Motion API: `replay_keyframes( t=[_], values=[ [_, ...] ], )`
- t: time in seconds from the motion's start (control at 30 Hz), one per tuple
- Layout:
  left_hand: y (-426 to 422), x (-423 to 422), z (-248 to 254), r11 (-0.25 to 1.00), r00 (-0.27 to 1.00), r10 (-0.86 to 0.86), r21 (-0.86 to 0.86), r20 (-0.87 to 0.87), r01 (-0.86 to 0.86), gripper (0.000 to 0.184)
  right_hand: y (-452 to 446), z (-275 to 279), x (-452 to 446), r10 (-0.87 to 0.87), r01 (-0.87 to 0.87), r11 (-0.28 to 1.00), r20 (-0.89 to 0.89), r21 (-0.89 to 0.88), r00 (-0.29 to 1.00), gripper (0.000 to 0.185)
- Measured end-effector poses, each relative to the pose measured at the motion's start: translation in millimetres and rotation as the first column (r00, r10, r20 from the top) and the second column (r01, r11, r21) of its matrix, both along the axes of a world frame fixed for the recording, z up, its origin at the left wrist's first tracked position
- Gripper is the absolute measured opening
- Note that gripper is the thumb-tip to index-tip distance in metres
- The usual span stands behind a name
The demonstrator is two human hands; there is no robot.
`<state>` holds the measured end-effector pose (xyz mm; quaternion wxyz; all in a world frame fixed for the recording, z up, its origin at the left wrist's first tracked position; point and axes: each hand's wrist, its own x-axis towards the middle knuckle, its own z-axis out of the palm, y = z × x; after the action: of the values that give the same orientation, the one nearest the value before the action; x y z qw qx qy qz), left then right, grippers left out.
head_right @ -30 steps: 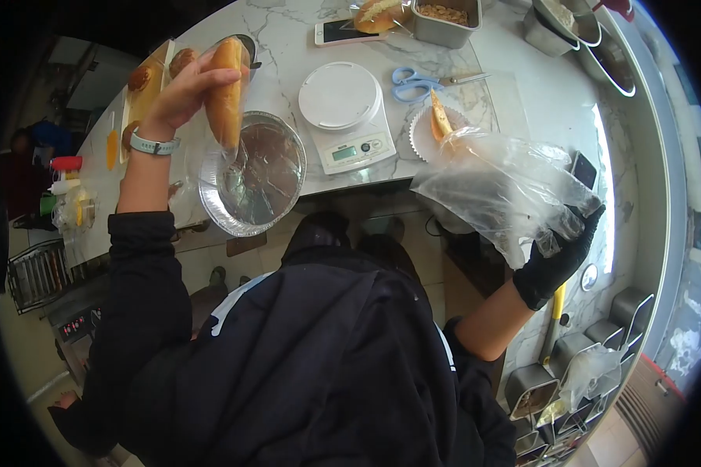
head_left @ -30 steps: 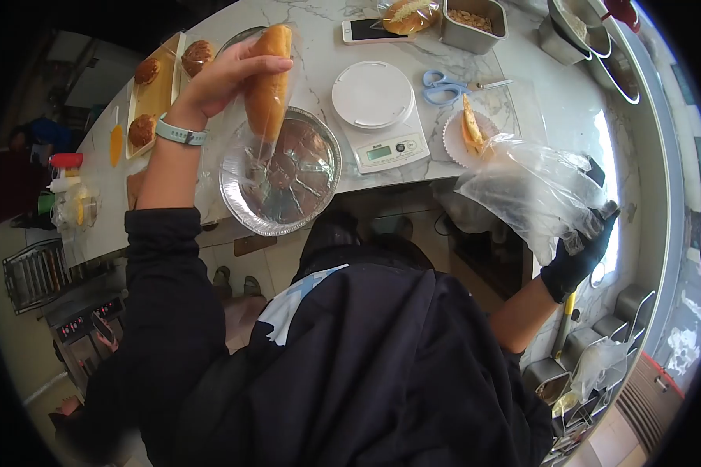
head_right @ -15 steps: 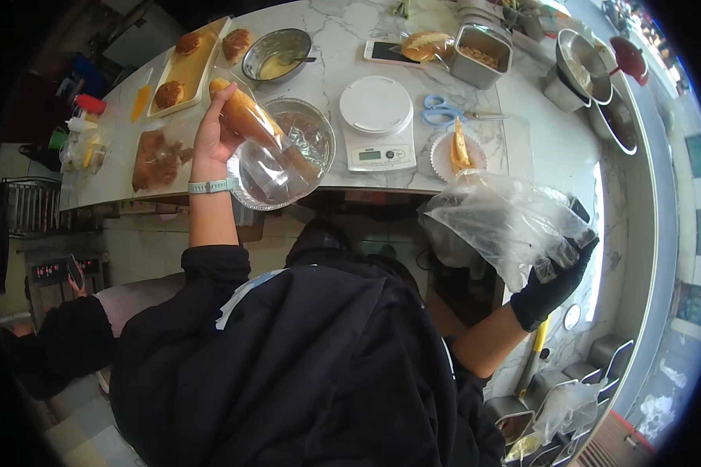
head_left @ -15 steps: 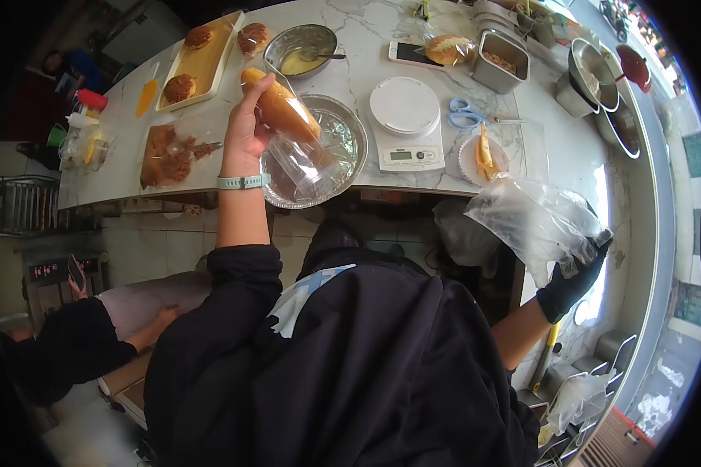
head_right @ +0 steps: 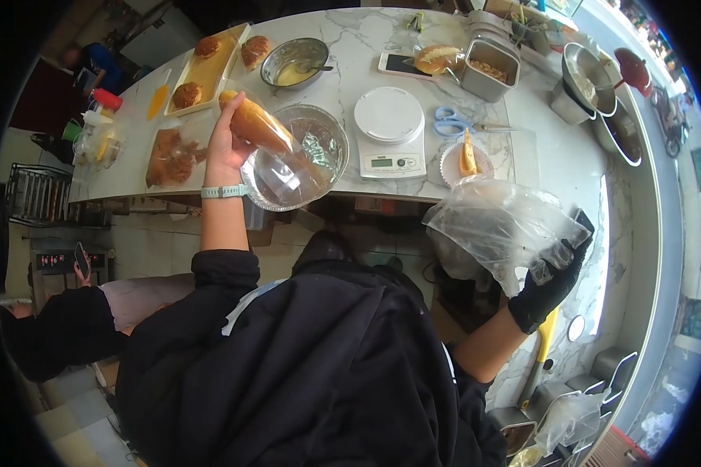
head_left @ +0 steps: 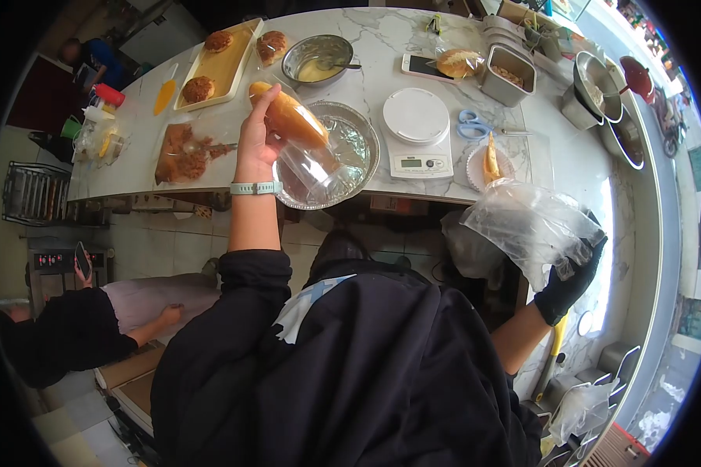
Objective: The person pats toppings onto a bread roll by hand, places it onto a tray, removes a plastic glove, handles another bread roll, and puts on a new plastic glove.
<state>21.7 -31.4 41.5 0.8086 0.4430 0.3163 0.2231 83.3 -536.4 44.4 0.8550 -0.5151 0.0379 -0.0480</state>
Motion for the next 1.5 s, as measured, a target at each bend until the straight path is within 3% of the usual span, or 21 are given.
replay_keyframes(
  t=[0.1,0.3,0.57,0.8,1.0,1.1,1.13,1.2,1.27,1.3,1.47,1.5],
  values=[
    [0,-3,2,0.999,1.0,-0.005,-0.05,0.015,0.006,0.055,-17,-15,3,0.044,-0.05,0.991,0.053,0.121,0.998,0.044],
    [-1,0,5,1.0,1.0,-0.019,-0.005,0.009,0.019,0.055,-5,-9,-1,-0.124,0.123,0.992,0.026,0.027,0.992,0.045],
    [-10,3,11,0.968,0.997,0.073,0.241,-0.032,-0.063,0.04,0,-12,4,-0.105,0.105,0.994,-0.049,0.01,0.993,0.045],
    [-11,6,5,0.949,0.997,0.073,0.306,0.018,-0.075,0.033,-6,-14,8,-0.001,0.001,0.999,0.007,0.036,1.0,0.043],
    [-8,9,4,0.861,0.994,0.068,0.498,0.081,-0.1,0.025,3,-11,8,-0.06,0.06,0.997,0.002,0.041,0.998,0.039],
    [-18,12,11,0.801,0.992,0.061,0.588,0.108,-0.113,0.023,22,5,6,-0.175,0.174,0.984,-0.042,-0.03,0.984,0.036],
    [-23,12,15,0.793,0.992,0.053,0.599,0.116,-0.112,0.022,10,-2,9,0.041,-0.044,0.996,0.04,0.079,0.998,0.037],
    [-27,13,18,0.785,0.992,0.034,0.611,0.117,-0.099,0.022,-17,-14,14,0.42,-0.478,0.848,0.261,0.228,0.869,0.037],
    [-25,15,17,0.785,0.995,0.018,0.615,0.101,-0.076,0.024,-5,-9,11,0.099,-0.102,0.993,0.046,0.067,0.994,0.037],
    [-27,15,17,0.786,0.994,0.029,0.612,0.101,-0.085,0.025,1,-5,9,-0.088,0.087,0.995,-0.037,-0.044,0.995,0.037],
    [-21,23,2,0.757,0.983,0.106,0.629,0.151,-0.178,0.043,-2,-7,11,-0.069,0.069,0.997,-0.009,0.019,0.998,0.038],
    [-22,22,3,0.78,0.981,0.122,0.597,0.15,-0.188,0.059,1,-5,10,-0.091,0.092,0.995,-0.017,0.032,0.996,0.038]
  ],
)
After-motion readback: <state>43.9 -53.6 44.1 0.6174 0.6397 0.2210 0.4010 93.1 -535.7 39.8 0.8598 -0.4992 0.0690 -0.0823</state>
